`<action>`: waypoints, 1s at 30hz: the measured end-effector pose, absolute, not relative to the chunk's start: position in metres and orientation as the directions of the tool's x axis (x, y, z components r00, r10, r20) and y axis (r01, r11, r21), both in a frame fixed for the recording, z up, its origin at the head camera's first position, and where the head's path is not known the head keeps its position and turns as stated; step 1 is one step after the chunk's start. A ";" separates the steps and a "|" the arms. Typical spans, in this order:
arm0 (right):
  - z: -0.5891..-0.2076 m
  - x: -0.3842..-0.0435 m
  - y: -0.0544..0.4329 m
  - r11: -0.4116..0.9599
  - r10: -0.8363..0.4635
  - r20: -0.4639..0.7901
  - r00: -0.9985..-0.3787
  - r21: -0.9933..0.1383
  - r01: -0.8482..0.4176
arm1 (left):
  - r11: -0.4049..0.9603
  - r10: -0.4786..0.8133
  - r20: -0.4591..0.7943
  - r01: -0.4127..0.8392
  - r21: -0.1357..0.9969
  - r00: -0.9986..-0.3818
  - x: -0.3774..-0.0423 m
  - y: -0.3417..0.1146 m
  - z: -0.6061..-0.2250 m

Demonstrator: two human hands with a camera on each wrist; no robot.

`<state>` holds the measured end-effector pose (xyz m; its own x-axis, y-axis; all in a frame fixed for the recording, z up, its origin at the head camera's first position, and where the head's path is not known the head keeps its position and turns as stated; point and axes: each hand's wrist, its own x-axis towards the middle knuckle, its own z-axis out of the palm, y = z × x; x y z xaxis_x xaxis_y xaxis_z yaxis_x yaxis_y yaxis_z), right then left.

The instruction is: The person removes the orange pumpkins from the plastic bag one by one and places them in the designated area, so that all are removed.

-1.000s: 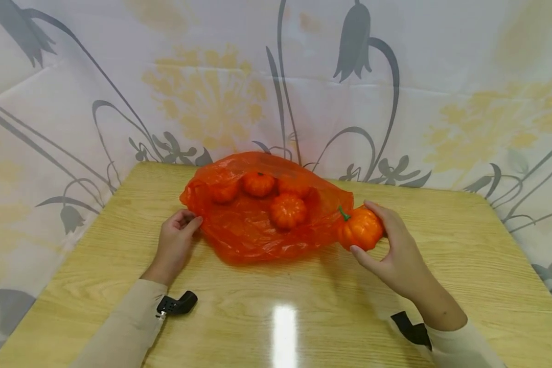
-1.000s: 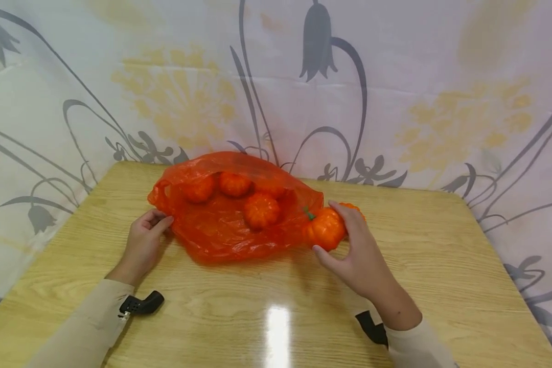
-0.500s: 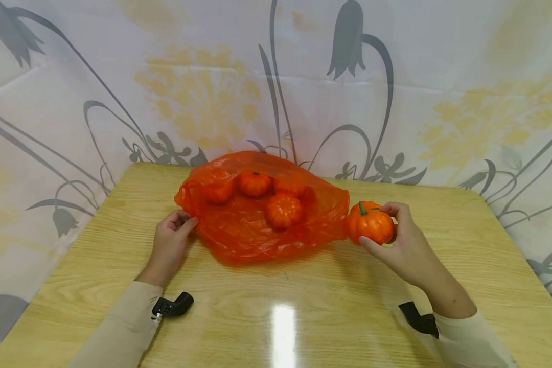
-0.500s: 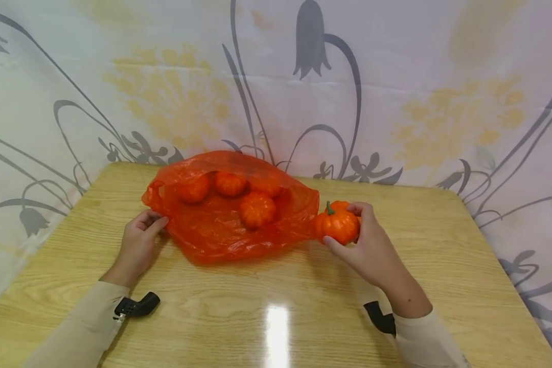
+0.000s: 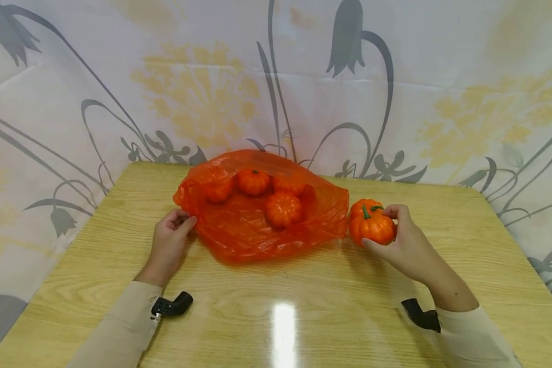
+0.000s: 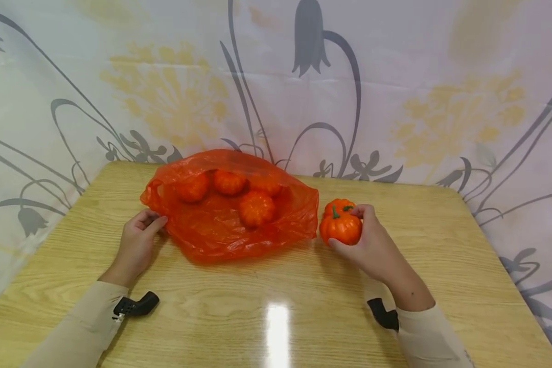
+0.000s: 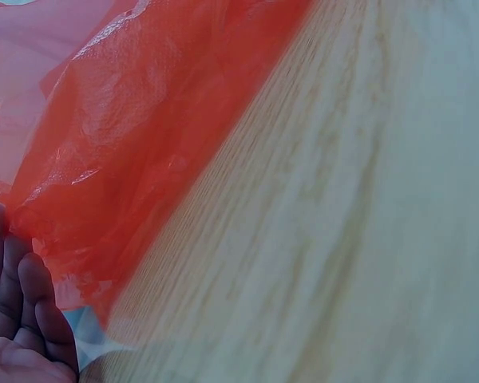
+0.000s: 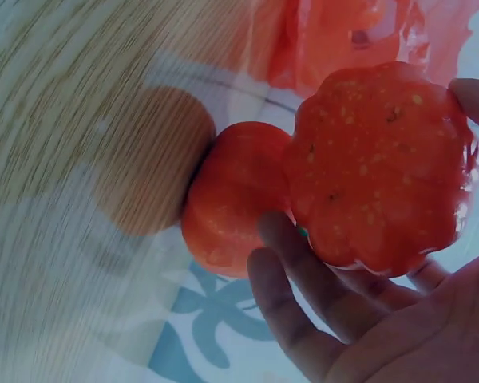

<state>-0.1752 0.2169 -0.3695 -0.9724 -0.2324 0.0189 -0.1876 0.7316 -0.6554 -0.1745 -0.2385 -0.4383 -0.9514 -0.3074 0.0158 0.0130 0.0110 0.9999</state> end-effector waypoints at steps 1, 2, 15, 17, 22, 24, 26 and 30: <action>-0.370 -0.176 0.218 0.734 -0.231 0.016 -0.973 -0.654 -0.185 | 0.007 -0.307 0.012 0.011 1.000 -0.951 -0.174 -0.238 -0.438; -0.370 -0.176 0.219 0.737 -0.227 0.014 -0.974 -0.651 -0.182 | 0.003 -0.309 0.008 0.008 1.000 -0.951 -0.174 -0.238 -0.438; -0.380 -0.185 0.230 0.787 -0.201 0.033 -0.979 -0.589 -0.182 | 0.021 -0.310 -0.001 -0.008 1.000 -0.951 -0.175 -0.238 -0.437; -0.382 -0.187 0.232 0.787 -0.199 0.032 -0.980 -0.590 -0.179 | 0.027 -0.310 0.003 -0.006 1.000 -0.951 -0.175 -0.239 -0.437; -0.389 -0.191 0.235 0.777 -0.193 0.011 -0.981 -0.609 -0.160 | 0.036 -0.299 0.011 0.000 0.999 -0.954 -0.175 -0.240 -0.438; -0.391 -0.191 0.237 0.774 -0.195 0.002 -0.981 -0.614 -0.155 | 0.040 -0.297 0.008 -0.004 0.999 -0.955 -0.175 -0.240 -0.438; -0.393 -0.191 0.238 0.771 -0.199 -0.001 -0.980 -0.617 -0.155 | 0.040 -0.297 0.008 -0.004 0.999 -0.955 -0.175 -0.240 -0.439; -0.396 -0.193 0.239 0.766 -0.207 -0.016 -0.978 -0.625 -0.152 | 0.035 -0.297 0.017 0.007 0.999 -0.955 -0.175 -0.240 -0.439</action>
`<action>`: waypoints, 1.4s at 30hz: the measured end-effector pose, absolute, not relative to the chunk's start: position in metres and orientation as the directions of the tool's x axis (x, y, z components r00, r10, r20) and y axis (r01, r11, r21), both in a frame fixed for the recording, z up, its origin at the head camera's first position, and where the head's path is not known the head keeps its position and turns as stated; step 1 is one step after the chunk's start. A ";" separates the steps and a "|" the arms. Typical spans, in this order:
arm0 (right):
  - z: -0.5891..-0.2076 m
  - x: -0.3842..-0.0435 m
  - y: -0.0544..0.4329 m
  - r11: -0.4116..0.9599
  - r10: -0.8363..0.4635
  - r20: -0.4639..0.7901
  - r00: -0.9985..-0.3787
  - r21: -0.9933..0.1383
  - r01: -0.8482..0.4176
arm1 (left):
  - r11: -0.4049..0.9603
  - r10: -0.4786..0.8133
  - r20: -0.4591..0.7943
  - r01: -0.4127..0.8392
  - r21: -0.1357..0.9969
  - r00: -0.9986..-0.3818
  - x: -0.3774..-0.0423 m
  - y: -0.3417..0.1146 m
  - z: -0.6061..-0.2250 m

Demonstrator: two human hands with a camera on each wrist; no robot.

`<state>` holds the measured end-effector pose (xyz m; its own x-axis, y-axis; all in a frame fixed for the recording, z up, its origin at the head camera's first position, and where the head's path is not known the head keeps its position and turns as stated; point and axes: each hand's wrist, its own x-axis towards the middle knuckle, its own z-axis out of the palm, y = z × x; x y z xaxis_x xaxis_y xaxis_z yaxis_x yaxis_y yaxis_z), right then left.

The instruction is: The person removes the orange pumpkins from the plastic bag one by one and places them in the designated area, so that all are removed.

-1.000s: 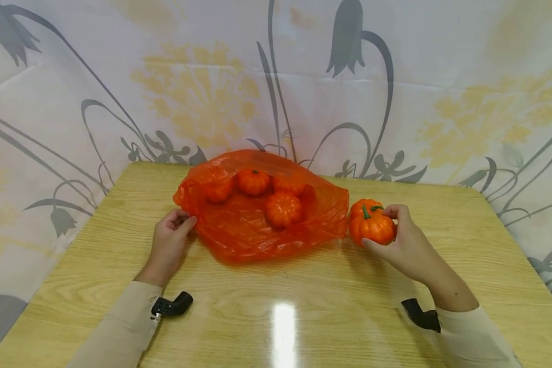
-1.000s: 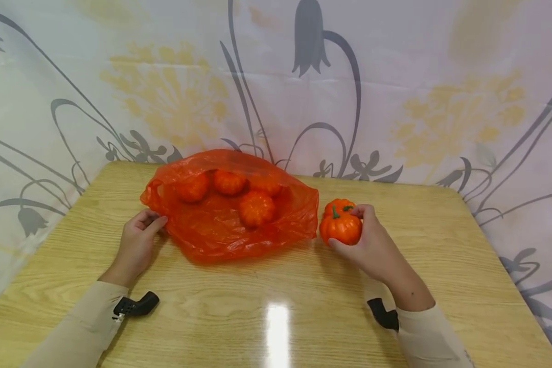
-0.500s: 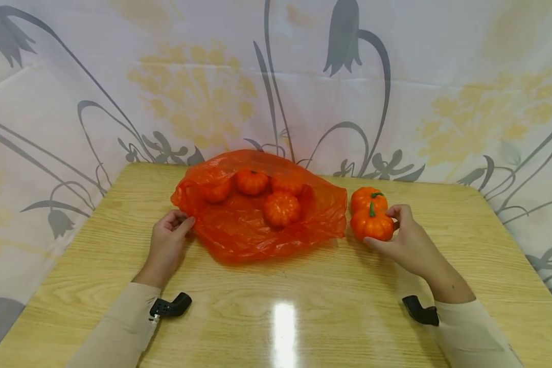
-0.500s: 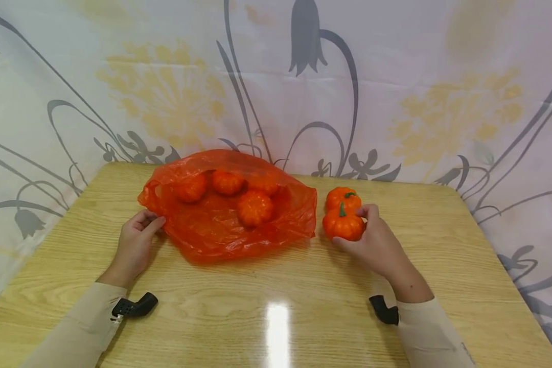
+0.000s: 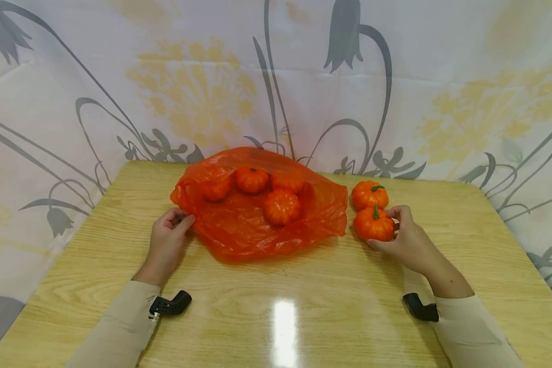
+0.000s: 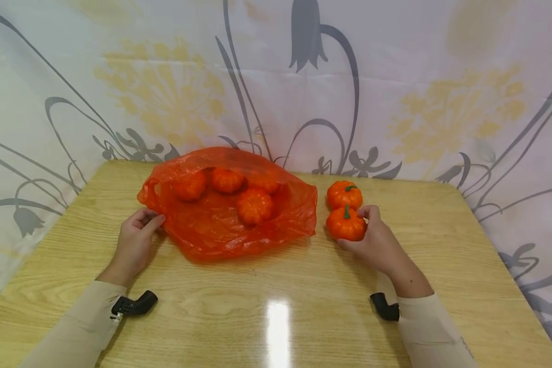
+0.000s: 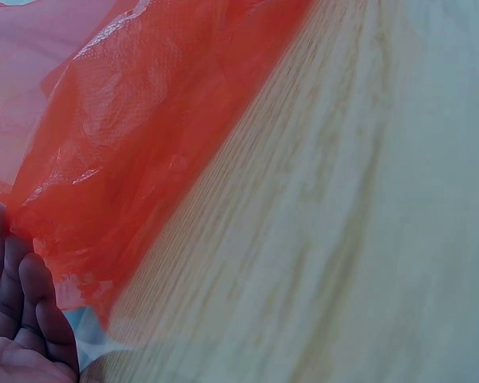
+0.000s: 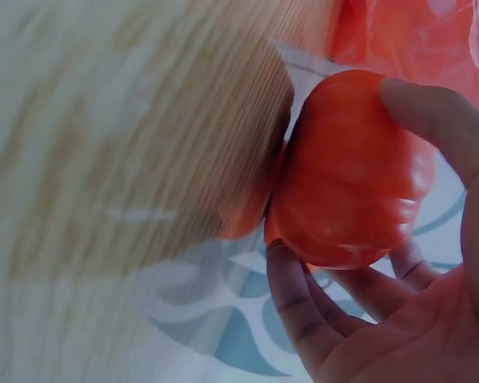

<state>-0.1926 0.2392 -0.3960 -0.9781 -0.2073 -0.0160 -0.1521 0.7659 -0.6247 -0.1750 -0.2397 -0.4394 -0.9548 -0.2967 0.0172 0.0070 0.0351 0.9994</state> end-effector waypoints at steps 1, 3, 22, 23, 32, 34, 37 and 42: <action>-0.396 -0.193 0.239 0.766 -0.209 -0.020 -0.978 -0.625 -0.150 | 0.036 -0.296 0.020 0.009 0.999 -0.955 -0.175 -0.240 -0.439; -0.397 -0.193 0.240 0.766 -0.210 -0.032 -0.977 -0.626 -0.144 | 0.040 -0.294 0.017 0.005 0.999 -0.956 -0.175 -0.240 -0.439; -0.397 -0.193 0.236 0.800 -0.200 -0.039 -0.979 -0.584 -0.140 | 0.071 -0.295 0.025 0.004 0.997 -0.955 -0.174 -0.240 -0.439; -0.397 -0.193 0.236 0.801 -0.202 -0.032 -0.979 -0.581 -0.146 | 0.078 -0.296 0.030 0.008 0.997 -0.955 -0.175 -0.241 -0.440; -0.395 -0.193 0.234 0.817 -0.207 -0.005 -0.978 -0.551 -0.170 | 0.054 -0.292 0.050 0.036 0.998 -0.955 -0.175 -0.241 -0.441; -0.394 -0.192 0.234 0.822 -0.205 0.003 -0.979 -0.542 -0.174 | 0.042 -0.289 0.060 0.050 0.998 -0.955 -0.175 -0.241 -0.441; -0.389 -0.189 0.232 0.824 -0.206 0.030 -0.978 -0.534 -0.189 | 0.033 -0.284 0.070 0.063 0.997 -0.956 -0.175 -0.241 -0.441; -0.380 -0.185 0.225 0.803 -0.176 0.173 -0.969 -0.544 -0.243 | 0.054 -0.277 0.077 0.065 0.996 -0.958 -0.174 -0.241 -0.440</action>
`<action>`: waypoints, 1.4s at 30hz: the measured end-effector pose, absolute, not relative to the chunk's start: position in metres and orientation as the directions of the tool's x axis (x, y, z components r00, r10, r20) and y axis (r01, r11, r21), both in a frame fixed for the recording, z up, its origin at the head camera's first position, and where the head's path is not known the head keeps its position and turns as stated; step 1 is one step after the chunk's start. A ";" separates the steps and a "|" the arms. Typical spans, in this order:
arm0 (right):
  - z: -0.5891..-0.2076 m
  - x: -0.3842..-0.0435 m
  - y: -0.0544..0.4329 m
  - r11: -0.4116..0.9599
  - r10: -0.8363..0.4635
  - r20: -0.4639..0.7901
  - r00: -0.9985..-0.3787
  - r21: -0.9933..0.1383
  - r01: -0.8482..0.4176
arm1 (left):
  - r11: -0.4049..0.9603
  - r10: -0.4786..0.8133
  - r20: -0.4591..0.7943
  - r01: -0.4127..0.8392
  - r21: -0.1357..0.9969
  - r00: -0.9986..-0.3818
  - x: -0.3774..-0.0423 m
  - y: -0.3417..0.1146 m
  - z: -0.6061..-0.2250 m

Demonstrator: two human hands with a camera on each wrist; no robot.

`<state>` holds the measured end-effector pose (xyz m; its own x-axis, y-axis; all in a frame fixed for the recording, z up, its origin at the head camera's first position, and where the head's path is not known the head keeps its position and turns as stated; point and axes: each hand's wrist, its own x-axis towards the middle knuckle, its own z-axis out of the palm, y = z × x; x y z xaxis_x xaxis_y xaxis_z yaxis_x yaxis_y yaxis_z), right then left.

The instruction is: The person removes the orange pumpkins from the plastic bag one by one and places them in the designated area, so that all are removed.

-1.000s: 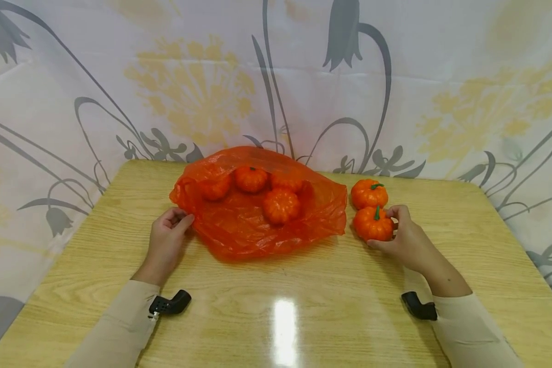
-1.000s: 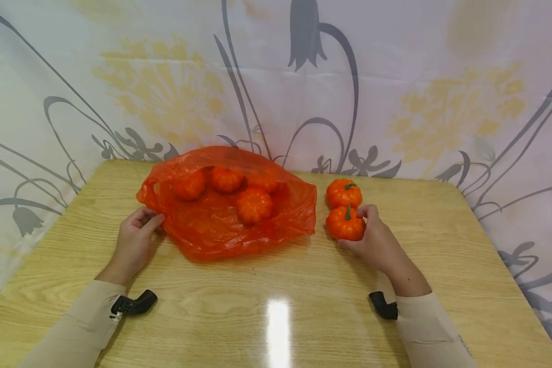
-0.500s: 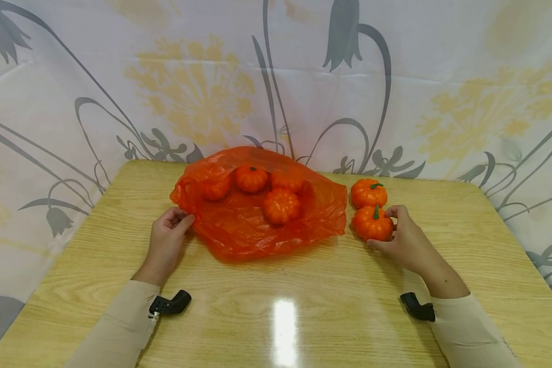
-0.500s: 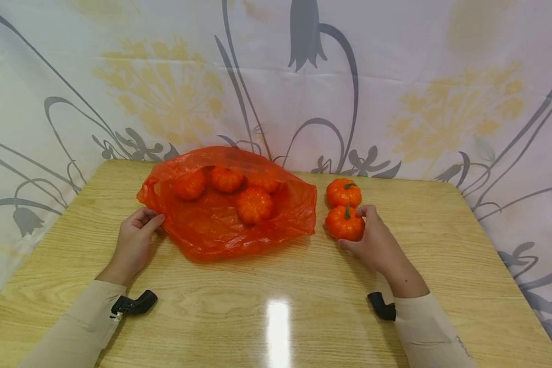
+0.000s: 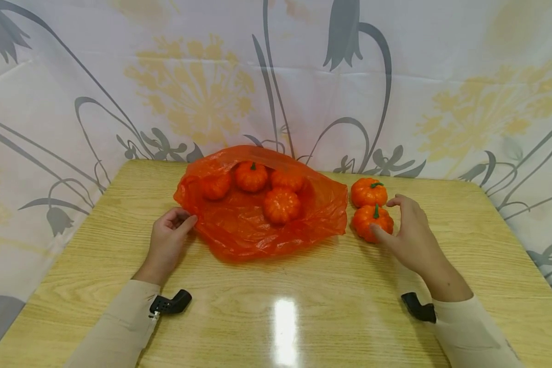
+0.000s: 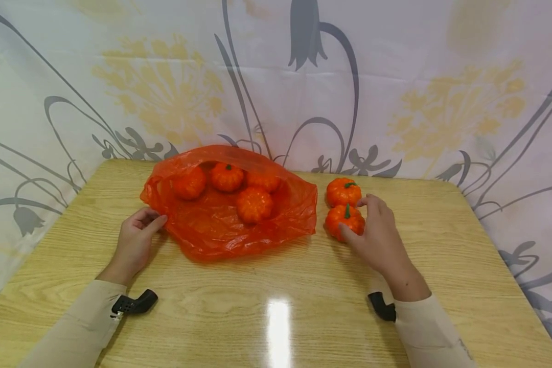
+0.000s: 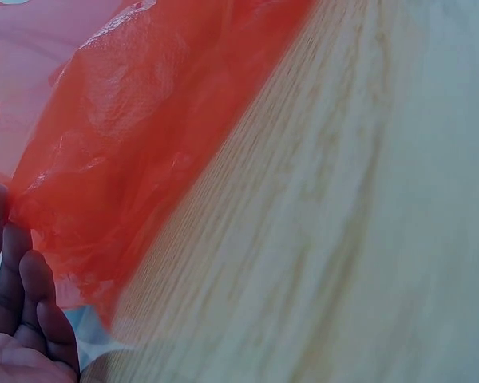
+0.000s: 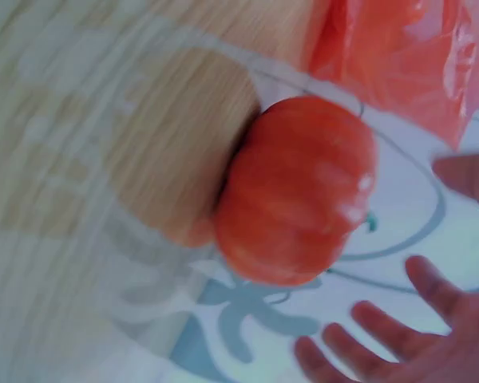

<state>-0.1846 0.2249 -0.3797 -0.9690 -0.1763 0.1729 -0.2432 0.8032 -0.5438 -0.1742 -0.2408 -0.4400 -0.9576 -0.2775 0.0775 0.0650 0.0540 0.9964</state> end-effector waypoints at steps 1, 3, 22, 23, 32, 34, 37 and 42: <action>-0.378 -0.184 0.222 0.792 -0.171 0.215 -0.961 -0.550 -0.264 | 0.064 -0.277 0.080 0.065 0.996 -0.957 -0.174 -0.241 -0.440; -0.375 -0.181 0.217 0.772 -0.164 0.302 -0.939 -0.553 -0.313 | 0.071 -0.275 0.085 0.068 0.995 -0.958 -0.174 -0.241 -0.440; -0.380 -0.155 0.141 0.639 -0.415 0.541 -0.731 -0.399 -0.658 | 0.117 -0.210 0.121 0.098 0.988 -0.970 -0.173 -0.242 -0.442; -0.380 -0.156 0.138 0.638 -0.424 0.532 -0.733 -0.399 -0.659 | 0.127 -0.206 0.124 0.099 0.987 -0.971 -0.173 -0.242 -0.442; -0.380 -0.162 0.104 0.660 -0.495 0.417 -0.762 -0.390 -0.642 | 0.166 -0.186 0.136 0.105 0.981 -0.973 -0.174 -0.244 -0.443; -0.380 -0.164 0.098 0.664 -0.507 0.404 -0.762 -0.380 -0.644 | 0.161 -0.187 0.137 0.107 0.981 -0.973 -0.174 -0.244 -0.443; -0.379 -0.168 0.089 0.671 -0.524 0.387 -0.759 -0.361 -0.648 | 0.146 -0.183 0.141 0.115 0.983 -0.973 -0.174 -0.244 -0.443; -0.378 -0.176 0.078 0.686 -0.547 0.351 -0.760 -0.332 -0.647 | 0.134 -0.183 0.145 0.122 0.984 -0.972 -0.174 -0.242 -0.442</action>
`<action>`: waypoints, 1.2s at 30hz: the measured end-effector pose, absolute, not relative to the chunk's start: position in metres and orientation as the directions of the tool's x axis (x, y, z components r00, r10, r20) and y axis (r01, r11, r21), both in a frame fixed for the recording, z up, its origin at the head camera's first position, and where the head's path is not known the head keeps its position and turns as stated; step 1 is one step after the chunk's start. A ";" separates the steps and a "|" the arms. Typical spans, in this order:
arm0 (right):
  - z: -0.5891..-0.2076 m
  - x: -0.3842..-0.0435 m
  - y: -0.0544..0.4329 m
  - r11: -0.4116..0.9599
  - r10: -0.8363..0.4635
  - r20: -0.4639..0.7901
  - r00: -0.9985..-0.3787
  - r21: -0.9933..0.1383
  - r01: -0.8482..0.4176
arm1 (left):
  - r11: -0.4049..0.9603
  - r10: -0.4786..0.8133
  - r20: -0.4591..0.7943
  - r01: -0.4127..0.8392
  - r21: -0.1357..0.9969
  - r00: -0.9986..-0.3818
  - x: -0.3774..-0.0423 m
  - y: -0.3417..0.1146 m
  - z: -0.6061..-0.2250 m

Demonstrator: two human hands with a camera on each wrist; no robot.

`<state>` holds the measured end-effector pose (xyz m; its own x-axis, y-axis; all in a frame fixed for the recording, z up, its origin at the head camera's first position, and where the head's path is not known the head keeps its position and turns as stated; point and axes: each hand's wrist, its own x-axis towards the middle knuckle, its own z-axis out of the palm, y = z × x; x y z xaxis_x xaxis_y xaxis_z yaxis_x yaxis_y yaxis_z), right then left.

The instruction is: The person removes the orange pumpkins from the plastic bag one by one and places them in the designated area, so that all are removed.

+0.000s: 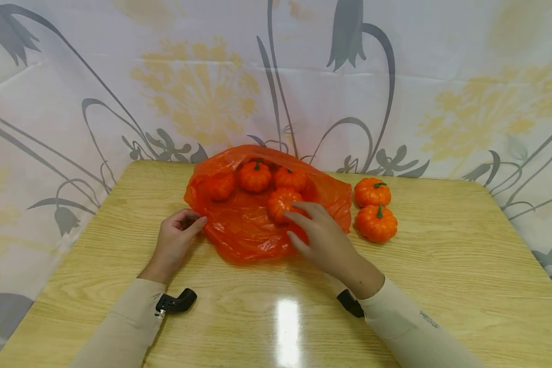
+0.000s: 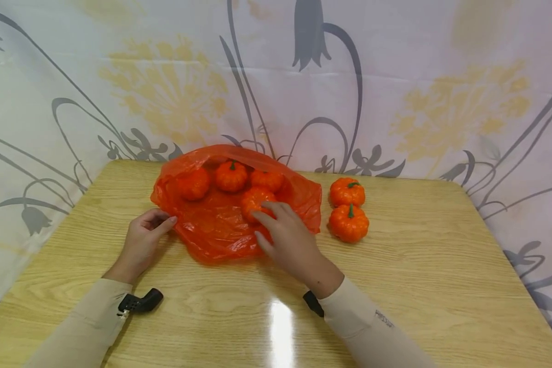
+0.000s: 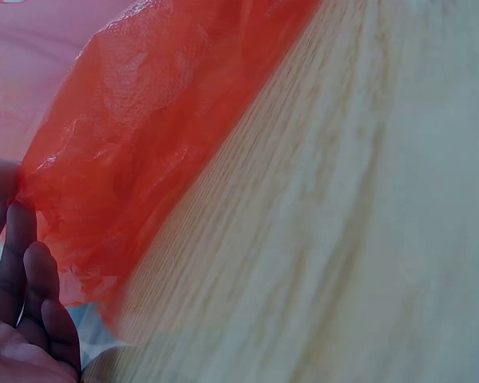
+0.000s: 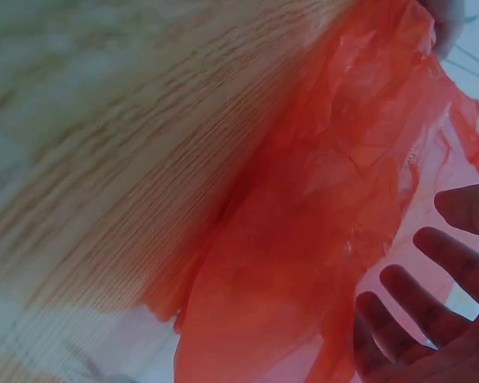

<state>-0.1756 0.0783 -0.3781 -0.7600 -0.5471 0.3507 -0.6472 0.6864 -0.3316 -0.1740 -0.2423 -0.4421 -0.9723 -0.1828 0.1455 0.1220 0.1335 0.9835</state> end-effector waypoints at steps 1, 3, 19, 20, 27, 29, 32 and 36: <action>-0.378 -0.177 0.076 0.689 -0.551 0.343 -0.761 -0.327 -0.647 | 0.133 -0.186 0.146 0.122 0.984 -0.972 -0.174 -0.242 -0.442; -0.379 -0.181 0.072 0.697 -0.554 0.329 -0.764 -0.319 -0.643 | 0.131 -0.192 0.147 0.123 0.984 -0.970 -0.174 -0.242 -0.442; -0.386 -0.198 0.055 0.772 -0.520 0.200 -0.830 -0.306 -0.557 | 0.151 -0.193 0.134 0.106 0.983 -0.972 -0.175 -0.242 -0.442; -0.386 -0.199 0.055 0.775 -0.521 0.192 -0.832 -0.302 -0.555 | 0.150 -0.195 0.134 0.105 0.983 -0.972 -0.175 -0.242 -0.443; -0.389 -0.205 0.053 0.801 -0.492 0.130 -0.861 -0.319 -0.507 | 0.146 -0.194 0.139 0.112 0.983 -0.971 -0.175 -0.241 -0.443; -0.389 -0.206 0.054 0.802 -0.486 0.120 -0.866 -0.333 -0.496 | 0.143 -0.192 0.142 0.115 0.983 -0.971 -0.175 -0.241 -0.443; -0.388 -0.206 0.054 0.795 -0.481 0.119 -0.869 -0.360 -0.489 | 0.139 -0.194 0.146 0.120 0.983 -0.970 -0.175 -0.242 -0.443; -0.389 -0.207 0.054 0.771 -0.490 0.142 -0.860 -0.389 -0.504 | 0.134 -0.199 0.147 0.122 0.983 -0.969 -0.176 -0.243 -0.443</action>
